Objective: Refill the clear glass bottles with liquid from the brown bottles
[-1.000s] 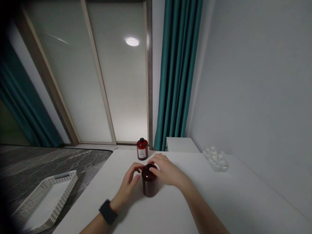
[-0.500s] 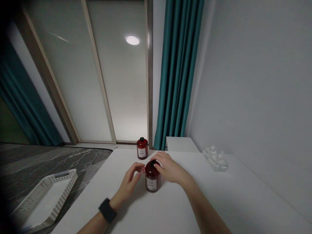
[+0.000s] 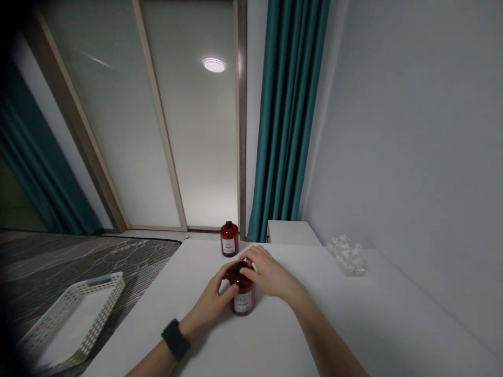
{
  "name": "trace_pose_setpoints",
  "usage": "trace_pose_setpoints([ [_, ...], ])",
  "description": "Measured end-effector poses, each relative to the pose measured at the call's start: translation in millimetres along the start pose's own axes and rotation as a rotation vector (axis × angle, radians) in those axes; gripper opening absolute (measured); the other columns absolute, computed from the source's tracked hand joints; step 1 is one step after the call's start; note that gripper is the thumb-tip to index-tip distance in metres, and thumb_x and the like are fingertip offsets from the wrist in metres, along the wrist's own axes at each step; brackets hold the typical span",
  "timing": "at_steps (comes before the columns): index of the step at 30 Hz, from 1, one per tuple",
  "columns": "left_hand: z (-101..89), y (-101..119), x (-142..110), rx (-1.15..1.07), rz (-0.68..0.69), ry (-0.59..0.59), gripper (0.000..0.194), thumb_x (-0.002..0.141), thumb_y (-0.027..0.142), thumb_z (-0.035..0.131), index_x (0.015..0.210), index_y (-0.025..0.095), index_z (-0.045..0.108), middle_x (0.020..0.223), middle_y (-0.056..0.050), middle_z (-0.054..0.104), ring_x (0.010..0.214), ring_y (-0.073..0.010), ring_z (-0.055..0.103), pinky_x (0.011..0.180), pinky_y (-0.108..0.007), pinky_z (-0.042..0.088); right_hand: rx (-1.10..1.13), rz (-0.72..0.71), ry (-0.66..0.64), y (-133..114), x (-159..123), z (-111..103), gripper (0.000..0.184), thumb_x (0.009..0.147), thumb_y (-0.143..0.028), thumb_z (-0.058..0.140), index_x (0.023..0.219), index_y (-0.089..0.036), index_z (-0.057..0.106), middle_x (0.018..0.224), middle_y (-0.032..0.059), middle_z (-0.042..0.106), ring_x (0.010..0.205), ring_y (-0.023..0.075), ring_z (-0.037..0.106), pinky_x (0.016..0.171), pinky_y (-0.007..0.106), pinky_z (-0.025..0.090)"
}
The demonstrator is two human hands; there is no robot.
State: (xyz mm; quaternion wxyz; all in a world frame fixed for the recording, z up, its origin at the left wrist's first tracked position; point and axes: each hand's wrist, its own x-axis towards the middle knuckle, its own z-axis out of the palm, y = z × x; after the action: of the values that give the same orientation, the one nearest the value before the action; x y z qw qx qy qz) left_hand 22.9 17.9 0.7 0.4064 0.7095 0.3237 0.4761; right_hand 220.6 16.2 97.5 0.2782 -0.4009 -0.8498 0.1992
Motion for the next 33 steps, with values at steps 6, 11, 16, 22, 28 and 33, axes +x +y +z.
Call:
trace_pose_setpoints([
  [6,-0.8,-1.1,-1.7,-0.059,0.034,-0.06,0.06,0.093,0.053,0.061,0.141,0.018,0.049,0.143,-0.015,0.055,0.131,-0.0334,0.051,0.113,-0.051,0.037,0.037,0.004,-0.041,6.9,-2.2,-0.3,0.023,0.088,-0.011,0.061,0.107,-0.023,0.067,0.09,0.0019,0.056,0.097,0.0225,0.053,0.093,0.038,0.045],
  [11,2.3,-0.9,-2.2,-0.118,-0.016,-0.04,0.063,0.089,0.054,0.066,0.138,0.018,0.048,0.139,-0.015,0.058,0.126,-0.0327,0.055,0.112,-0.049,0.039,0.134,0.036,0.001,10.8,0.0,7.5,0.021,0.085,-0.01,0.063,0.102,-0.022,0.067,0.093,0.0012,0.055,0.091,0.0201,0.054,0.09,0.036,0.046],
  [16,3.8,3.7,-1.5,-0.112,-0.012,-0.009,0.059,0.091,0.052,0.064,0.136,0.017,0.049,0.136,-0.015,0.059,0.124,-0.0326,0.056,0.11,-0.05,0.04,0.152,0.001,0.072,10.5,2.0,15.5,0.015,0.085,-0.01,0.061,0.096,-0.02,0.065,0.093,0.0014,0.053,0.091,0.0194,0.052,0.089,0.035,0.045],
  [22,0.5,1.3,-2.0,-0.135,-0.009,-0.048,0.059,0.092,0.052,0.064,0.138,0.019,0.05,0.137,-0.015,0.059,0.125,-0.0332,0.055,0.109,-0.051,0.042,0.271,0.003,-0.012,19.0,2.9,16.3,0.027,0.086,-0.011,0.06,0.108,-0.024,0.068,0.09,-0.0003,0.051,0.086,0.0178,0.053,0.088,0.034,0.047],
  [28,0.8,5.4,-1.3,-0.148,-0.017,-0.059,0.058,0.092,0.053,0.063,0.138,0.02,0.049,0.135,-0.014,0.06,0.122,-0.0314,0.057,0.108,-0.049,0.043,0.306,0.0,0.011,20.2,3.6,21.5,0.022,0.087,-0.011,0.058,0.104,-0.023,0.066,0.088,-0.0012,0.048,0.081,0.0165,0.051,0.079,0.03,0.046],
  [33,6.0,6.2,-2.7,-0.145,-0.022,-0.033,0.058,0.093,0.051,0.063,0.139,0.02,0.048,0.14,-0.013,0.057,0.129,-0.0312,0.053,0.114,-0.048,0.038,0.298,0.037,0.06,20.2,1.3,26.0,0.018,0.085,-0.009,0.057,0.098,-0.021,0.063,0.086,-0.002,0.047,0.082,0.0173,0.049,0.078,0.03,0.043],
])
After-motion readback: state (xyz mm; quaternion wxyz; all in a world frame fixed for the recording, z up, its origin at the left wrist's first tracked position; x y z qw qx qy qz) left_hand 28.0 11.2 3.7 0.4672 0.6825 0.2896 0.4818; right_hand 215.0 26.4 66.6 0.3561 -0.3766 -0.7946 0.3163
